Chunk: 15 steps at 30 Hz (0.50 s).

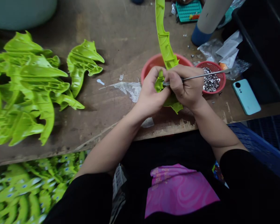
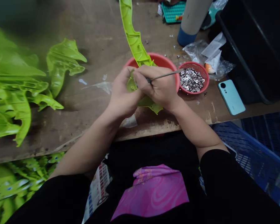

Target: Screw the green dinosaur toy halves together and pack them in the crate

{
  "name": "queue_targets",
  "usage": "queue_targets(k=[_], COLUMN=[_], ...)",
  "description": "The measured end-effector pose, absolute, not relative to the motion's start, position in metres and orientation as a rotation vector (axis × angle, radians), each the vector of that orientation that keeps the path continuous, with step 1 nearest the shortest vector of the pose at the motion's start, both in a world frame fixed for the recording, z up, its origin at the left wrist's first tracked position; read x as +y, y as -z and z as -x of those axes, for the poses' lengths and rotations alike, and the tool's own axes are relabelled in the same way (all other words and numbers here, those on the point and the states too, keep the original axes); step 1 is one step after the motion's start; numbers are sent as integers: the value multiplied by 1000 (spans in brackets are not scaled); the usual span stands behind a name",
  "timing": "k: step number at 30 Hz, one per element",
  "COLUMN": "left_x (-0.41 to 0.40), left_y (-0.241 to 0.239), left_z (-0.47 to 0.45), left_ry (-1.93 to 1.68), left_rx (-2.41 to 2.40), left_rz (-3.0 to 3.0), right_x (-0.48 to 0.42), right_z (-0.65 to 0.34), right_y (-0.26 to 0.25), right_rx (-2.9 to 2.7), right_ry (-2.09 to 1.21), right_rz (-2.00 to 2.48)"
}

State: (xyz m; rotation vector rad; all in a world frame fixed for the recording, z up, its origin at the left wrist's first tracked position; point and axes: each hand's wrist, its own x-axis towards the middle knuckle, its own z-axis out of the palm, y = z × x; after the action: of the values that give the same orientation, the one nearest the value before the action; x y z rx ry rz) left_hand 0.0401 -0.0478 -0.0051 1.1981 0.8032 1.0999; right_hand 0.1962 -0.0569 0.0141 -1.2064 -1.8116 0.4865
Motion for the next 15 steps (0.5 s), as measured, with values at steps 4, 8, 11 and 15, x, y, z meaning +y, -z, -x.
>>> queue_targets(k=[4, 8, 11, 15], left_x=[-46, -35, -34, -62], left_y=[6, 9, 10, -7], left_z=[-38, -34, -35, -44], left_ry=[-1072, -950, -939, -832], left_rx=[712, 598, 598, 419], left_rz=[-1189, -1075, -1059, -1087], right_x=[-57, -47, -45, -96], right_z=[-195, -197, -204, -231], right_y=[-11, -6, -15, -37], right_rx=[-1877, -1548, -1494, -1691], right_ry=[-433, -310, -353, -447], right_rz=[1130, 1120, 1042, 1297])
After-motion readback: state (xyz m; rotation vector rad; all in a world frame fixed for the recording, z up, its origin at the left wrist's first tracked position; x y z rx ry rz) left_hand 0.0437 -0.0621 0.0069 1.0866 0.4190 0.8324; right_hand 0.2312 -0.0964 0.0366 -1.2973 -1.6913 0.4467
